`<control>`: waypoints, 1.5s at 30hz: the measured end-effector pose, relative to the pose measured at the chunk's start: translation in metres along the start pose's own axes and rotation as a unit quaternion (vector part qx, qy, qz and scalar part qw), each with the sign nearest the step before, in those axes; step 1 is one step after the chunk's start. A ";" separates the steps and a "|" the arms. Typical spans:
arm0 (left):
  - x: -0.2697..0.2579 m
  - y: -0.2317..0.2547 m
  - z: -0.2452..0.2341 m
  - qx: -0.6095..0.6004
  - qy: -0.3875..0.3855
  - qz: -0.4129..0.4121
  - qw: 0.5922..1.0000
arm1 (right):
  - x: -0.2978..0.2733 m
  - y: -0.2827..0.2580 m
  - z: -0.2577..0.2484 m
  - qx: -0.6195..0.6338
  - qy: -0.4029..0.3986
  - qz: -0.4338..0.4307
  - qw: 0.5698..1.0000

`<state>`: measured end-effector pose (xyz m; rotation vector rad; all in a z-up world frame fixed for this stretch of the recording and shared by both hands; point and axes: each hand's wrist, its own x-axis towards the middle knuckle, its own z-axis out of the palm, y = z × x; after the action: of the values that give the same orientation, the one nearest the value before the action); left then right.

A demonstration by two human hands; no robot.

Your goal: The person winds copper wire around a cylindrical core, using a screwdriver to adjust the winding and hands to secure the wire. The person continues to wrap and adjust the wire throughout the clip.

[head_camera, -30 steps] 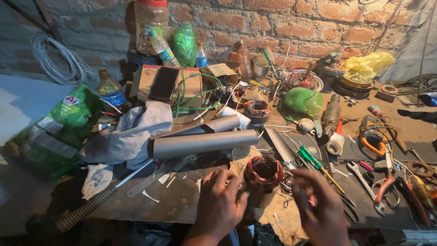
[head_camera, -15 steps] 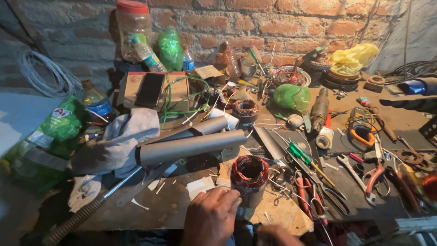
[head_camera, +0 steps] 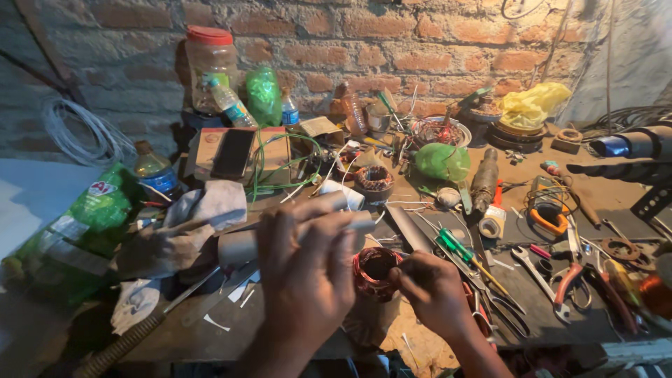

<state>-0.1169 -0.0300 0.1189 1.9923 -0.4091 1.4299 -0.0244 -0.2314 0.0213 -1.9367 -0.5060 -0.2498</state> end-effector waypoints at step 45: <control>-0.056 -0.042 0.073 0.009 -0.386 -0.101 0.917 | -0.029 -0.029 -0.026 -0.132 0.010 -0.066 0.989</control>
<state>-0.0599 -0.0532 0.0389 2.4750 -0.4963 0.4695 -0.0614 -0.2521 0.0442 -2.1559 -0.6141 -0.4399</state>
